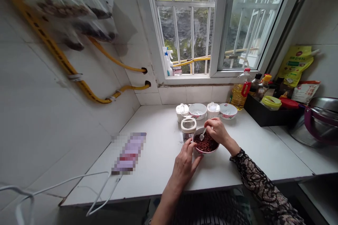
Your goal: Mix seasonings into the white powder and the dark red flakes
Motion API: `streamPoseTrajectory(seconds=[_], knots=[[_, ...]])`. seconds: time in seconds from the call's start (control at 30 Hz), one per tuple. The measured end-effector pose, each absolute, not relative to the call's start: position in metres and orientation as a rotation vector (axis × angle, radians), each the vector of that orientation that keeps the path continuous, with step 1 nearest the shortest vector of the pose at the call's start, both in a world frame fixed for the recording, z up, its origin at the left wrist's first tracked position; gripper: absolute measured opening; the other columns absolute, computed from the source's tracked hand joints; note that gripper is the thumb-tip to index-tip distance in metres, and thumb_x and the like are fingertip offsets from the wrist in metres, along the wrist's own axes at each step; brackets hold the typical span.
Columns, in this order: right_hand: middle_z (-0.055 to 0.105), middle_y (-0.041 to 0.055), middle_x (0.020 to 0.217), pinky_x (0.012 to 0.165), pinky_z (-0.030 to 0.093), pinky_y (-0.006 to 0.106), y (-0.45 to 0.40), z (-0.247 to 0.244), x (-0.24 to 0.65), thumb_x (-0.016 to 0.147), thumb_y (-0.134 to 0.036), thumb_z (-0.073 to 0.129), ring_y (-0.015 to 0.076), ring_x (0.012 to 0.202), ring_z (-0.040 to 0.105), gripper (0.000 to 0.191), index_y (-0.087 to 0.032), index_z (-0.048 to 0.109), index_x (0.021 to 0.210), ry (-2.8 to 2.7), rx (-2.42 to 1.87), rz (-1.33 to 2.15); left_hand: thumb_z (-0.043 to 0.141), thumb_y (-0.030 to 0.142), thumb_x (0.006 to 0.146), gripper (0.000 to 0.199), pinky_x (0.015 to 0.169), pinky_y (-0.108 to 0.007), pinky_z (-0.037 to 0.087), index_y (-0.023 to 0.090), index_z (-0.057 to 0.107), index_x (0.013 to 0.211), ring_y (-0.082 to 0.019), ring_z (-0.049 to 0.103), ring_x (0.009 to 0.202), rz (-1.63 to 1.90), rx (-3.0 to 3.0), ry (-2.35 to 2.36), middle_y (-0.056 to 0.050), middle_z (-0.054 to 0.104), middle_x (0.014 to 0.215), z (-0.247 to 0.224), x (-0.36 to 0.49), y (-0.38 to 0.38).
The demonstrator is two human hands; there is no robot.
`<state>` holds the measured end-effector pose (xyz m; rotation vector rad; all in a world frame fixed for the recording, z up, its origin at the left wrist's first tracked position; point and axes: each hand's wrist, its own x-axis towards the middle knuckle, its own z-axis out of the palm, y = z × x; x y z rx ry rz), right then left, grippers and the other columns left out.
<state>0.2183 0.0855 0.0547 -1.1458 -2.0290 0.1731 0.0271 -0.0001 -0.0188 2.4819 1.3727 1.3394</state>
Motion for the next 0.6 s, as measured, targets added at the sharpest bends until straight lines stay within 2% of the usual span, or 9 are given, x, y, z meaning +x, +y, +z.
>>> streamPoseTrajectory(seconds=[0.1,0.2,0.3,0.6], knots=[[0.070,0.0003,0.063,0.094,0.042,0.037,0.085,0.053,0.211,0.076,-0.014,0.047,0.0180,0.067,0.063,0.020,-0.022,0.063,0.068,-2.021,-1.169,0.307,0.061,0.018,0.086,0.042,0.090,-0.039,0.058,0.023,0.043,0.124,-0.027,0.058,0.122,1.323,2.491,1.378,-0.014,0.053,0.134,-0.018,0.027,0.000],[0.065,-0.0014,0.052,0.077,0.049,0.032,0.086,0.054,0.214,0.072,-0.017,0.045,0.0176,0.057,0.062,0.019,-0.022,0.063,0.067,-1.831,-1.235,0.566,0.061,0.018,0.086,0.043,0.091,-0.040,0.057,0.023,0.043,0.124,-0.028,0.059,0.122,1.319,2.494,1.377,-0.014,0.054,0.134,-0.018,0.027,-0.001],[0.063,-0.0020,0.047,0.061,0.048,0.028,0.089,0.056,0.220,0.067,-0.022,0.045,0.0175,0.050,0.061,0.017,-0.022,0.063,0.065,-1.614,-1.267,0.810,0.061,0.017,0.086,0.043,0.090,-0.040,0.057,0.023,0.043,0.124,-0.028,0.059,0.121,1.335,2.490,1.372,-0.014,0.054,0.134,-0.017,0.027,-0.001],[0.062,-0.0002,0.044,0.059,0.048,0.028,0.093,0.060,0.223,0.058,-0.026,0.050,0.0158,0.047,0.057,0.014,-0.019,0.062,0.060,-1.380,-1.161,1.072,0.062,0.016,0.085,0.043,0.090,-0.039,0.057,0.023,0.043,0.123,-0.027,0.059,0.121,1.335,2.472,1.364,-0.014,0.054,0.134,-0.016,0.028,-0.002]])
